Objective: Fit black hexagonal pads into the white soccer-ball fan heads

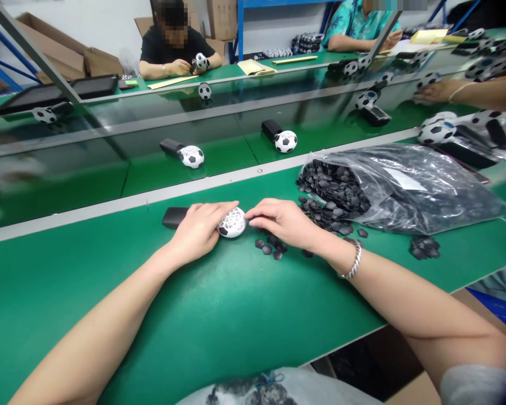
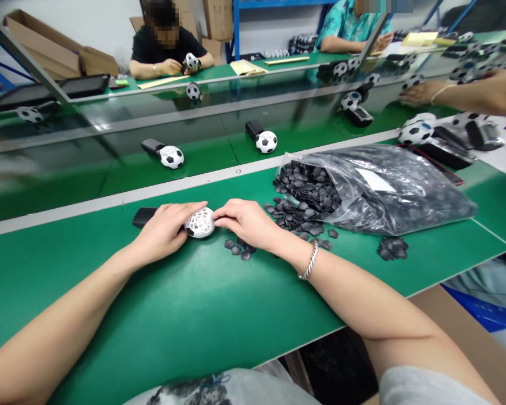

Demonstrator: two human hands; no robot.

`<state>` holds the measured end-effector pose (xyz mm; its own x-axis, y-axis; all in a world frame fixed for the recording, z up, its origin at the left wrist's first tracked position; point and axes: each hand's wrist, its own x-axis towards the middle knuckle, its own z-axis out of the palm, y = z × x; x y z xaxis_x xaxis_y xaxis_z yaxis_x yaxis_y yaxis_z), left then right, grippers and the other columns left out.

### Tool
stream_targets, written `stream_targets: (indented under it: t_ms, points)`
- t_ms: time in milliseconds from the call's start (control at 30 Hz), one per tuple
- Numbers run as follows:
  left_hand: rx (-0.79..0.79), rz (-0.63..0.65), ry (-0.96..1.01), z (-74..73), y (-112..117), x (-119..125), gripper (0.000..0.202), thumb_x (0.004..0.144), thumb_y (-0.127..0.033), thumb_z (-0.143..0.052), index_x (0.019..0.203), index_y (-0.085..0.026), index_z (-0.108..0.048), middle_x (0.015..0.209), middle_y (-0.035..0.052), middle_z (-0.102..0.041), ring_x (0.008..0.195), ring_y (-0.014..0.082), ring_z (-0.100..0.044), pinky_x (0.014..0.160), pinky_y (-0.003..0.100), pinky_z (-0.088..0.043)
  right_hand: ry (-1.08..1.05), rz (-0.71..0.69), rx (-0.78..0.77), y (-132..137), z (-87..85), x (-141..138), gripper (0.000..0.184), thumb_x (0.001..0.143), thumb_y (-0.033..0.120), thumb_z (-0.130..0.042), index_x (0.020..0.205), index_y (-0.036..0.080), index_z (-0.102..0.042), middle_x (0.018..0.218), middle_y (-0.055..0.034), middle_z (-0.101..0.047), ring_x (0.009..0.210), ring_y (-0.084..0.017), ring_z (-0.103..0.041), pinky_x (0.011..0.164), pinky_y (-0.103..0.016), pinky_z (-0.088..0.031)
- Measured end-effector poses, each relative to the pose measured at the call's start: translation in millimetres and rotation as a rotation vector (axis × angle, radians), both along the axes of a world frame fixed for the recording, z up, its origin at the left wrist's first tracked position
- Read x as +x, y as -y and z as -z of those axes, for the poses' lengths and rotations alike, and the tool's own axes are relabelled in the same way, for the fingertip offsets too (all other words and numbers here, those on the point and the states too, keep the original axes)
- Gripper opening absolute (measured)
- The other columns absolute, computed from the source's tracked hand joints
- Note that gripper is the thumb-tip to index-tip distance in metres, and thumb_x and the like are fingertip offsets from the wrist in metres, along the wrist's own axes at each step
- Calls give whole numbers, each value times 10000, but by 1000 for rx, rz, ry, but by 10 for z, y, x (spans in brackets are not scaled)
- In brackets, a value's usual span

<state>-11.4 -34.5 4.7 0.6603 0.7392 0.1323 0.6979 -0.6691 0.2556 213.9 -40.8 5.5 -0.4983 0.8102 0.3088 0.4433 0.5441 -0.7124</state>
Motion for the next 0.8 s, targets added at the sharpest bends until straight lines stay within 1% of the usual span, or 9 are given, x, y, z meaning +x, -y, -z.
stream_targets:
  t_ms: [67, 133, 267, 367, 433, 567, 667, 733, 800]
  points:
    - [-5, 24, 7, -2, 5, 1, 681, 704, -18, -346, 1330, -282, -294, 1309, 12, -405, 1160, 220, -412, 953, 413, -321, 39, -15, 157, 12, -1, -1, 127, 848, 187, -564, 896, 188, -682, 906, -49, -619, 855, -165, -572, 776, -292, -466]
    - [-17, 56, 6, -9, 12, 8, 681, 703, -9, -334, 1329, -277, -294, 1320, 14, -393, 1183, 209, -391, 1000, 436, -281, 53, -13, 216, 20, -1, -1, 141, 861, 203, -554, 928, 194, -677, 898, -48, -620, 836, -164, -573, 753, -283, -467]
    - [-45, 66, 2, -31, 27, 31, 708, 698, 6, -328, 1337, -294, -273, 1326, 4, -385, 1200, 197, -372, 1038, 474, -236, 10, 32, 130, 27, -25, -2, 197, 847, 188, -557, 1033, 201, -621, 825, -15, -628, 753, -147, -569, 721, -270, -468]
    - [-49, 40, 14, -34, 29, 41, 707, 694, 5, -348, 1329, -301, -297, 1321, 0, -394, 1178, 208, -391, 1041, 484, -239, -106, 28, 25, 31, -52, 0, 114, 817, 182, -575, 925, 175, -610, 837, -16, -622, 734, -140, -563, 687, -258, -473]
    - [-51, 27, 34, -23, 27, 40, 697, 700, 1, -360, 1321, -313, -313, 1320, -7, -396, 1178, 211, -390, 1049, 494, -232, -139, -1, 5, 30, -63, 6, 70, 822, 195, -569, 873, 176, -613, 823, -20, -616, 741, -142, -564, 696, -264, -473]
    - [-40, -20, 75, 10, 17, 30, 676, 726, -1, -352, 1307, -346, -333, 1308, -27, -410, 1184, 206, -378, 1066, 535, -187, -68, -97, 93, 34, -64, 9, 147, 874, 189, -498, 921, 188, -638, 862, -43, -609, 819, -154, -562, 765, -288, -459]
    - [-45, -46, 85, 19, 12, 23, 679, 718, -3, -352, 1310, -335, -339, 1303, -19, -416, 1194, 211, -364, 1073, 545, -169, -12, -87, 163, 51, -53, -10, 112, 876, 200, -509, 911, 187, -615, 833, -37, -605, 787, -152, -557, 738, -283, -458]
    - [-75, -40, 83, 13, 14, 20, 686, 705, -38, -411, 1323, -323, -323, 1305, -6, -413, 1211, 229, -344, 1079, 552, -155, -8, -91, 198, 64, -43, -26, 69, 868, 201, -528, 882, 182, -593, 812, -31, -605, 767, -152, -552, 723, -281, -458]
    - [-109, -31, 91, 5, 21, 19, 694, 702, -122, -533, 1331, -314, -311, 1305, 9, -409, 1229, 263, -318, 1082, 567, -131, -11, -121, 231, 69, -29, -39, 67, 874, 181, -511, 890, 177, -577, 836, -41, -601, 788, -156, -545, 732, -286, -457]
